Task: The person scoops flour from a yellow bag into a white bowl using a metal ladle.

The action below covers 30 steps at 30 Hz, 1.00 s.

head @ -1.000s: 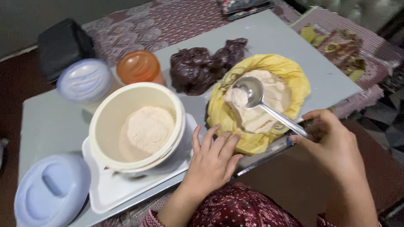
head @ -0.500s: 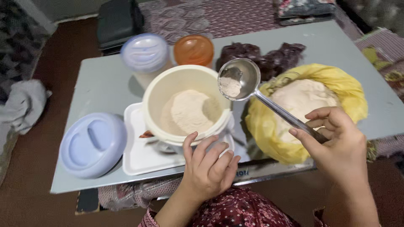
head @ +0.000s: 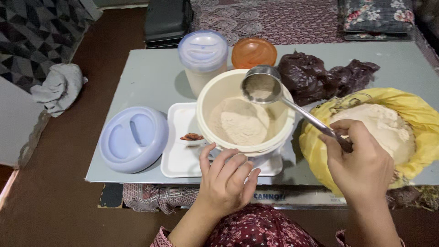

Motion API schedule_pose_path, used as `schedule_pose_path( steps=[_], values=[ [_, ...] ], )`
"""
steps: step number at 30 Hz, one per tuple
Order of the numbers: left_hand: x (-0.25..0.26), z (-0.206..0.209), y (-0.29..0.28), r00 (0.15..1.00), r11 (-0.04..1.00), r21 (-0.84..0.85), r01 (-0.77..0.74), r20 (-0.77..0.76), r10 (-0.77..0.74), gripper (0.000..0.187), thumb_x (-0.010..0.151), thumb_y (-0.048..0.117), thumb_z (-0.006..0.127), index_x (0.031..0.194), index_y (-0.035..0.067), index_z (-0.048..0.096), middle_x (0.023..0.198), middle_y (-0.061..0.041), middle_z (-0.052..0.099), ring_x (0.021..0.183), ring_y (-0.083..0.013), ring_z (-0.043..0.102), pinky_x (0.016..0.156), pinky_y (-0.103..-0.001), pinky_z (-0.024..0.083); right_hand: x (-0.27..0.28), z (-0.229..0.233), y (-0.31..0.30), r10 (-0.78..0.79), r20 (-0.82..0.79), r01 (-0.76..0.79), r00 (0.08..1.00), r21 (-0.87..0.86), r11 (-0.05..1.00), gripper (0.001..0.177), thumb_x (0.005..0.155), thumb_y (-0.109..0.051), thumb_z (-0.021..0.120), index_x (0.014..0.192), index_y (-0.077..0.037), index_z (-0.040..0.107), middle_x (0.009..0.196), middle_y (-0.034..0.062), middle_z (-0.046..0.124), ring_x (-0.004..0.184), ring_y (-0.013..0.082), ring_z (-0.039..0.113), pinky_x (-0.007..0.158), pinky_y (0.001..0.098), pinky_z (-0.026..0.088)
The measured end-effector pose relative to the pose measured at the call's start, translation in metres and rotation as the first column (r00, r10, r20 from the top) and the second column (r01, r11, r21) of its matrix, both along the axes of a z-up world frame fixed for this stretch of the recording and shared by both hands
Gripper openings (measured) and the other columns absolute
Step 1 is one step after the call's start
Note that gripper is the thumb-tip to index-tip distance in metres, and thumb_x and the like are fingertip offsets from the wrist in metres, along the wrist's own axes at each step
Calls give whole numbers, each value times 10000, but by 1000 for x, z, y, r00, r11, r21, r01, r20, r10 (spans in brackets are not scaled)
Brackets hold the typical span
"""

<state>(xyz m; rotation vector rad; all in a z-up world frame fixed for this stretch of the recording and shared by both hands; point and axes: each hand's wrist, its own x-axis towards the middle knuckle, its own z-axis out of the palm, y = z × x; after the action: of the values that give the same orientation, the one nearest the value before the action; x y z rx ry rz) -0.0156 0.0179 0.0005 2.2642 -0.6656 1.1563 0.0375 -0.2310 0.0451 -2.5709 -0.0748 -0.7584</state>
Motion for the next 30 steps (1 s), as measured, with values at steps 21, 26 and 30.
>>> schedule_pose_path(
  steps=[21, 26, 30],
  values=[
    [11, 2, 15, 997, 997, -10, 75, 4, -75, 423, 856, 112, 846, 1149, 107, 541, 1048, -39, 641, 1022, -274, 653, 1092, -608, 350, 23, -30, -2, 114, 368, 4, 923, -307, 952, 64, 1040, -19, 718, 1041, -69, 679, 980, 70, 698, 861, 252, 671, 773, 355, 521],
    [15, -2, 8, 984, 983, 59, 177, 0, -177, 371, 871, 143, 835, 1137, 116, 578, 1089, -70, 638, 1089, -278, 641, 1081, -623, 398, 13, -25, -7, 67, 269, -53, 961, -57, 997, 81, 1045, -49, 734, 1074, -28, 661, 978, 103, 703, 858, 253, 688, 752, 362, 537],
    [18, -1, -5, 941, 924, 182, 336, -25, -338, 242, 920, 203, 764, 1107, 144, 621, 1111, -65, 643, 1167, -278, 630, 1065, -609, 438, 4, -25, -28, 14, 243, -28, 970, 53, 998, 125, 1083, -39, 745, 1120, 2, 632, 1034, 120, 702, 871, 221, 692, 726, 322, 553]
  ],
)
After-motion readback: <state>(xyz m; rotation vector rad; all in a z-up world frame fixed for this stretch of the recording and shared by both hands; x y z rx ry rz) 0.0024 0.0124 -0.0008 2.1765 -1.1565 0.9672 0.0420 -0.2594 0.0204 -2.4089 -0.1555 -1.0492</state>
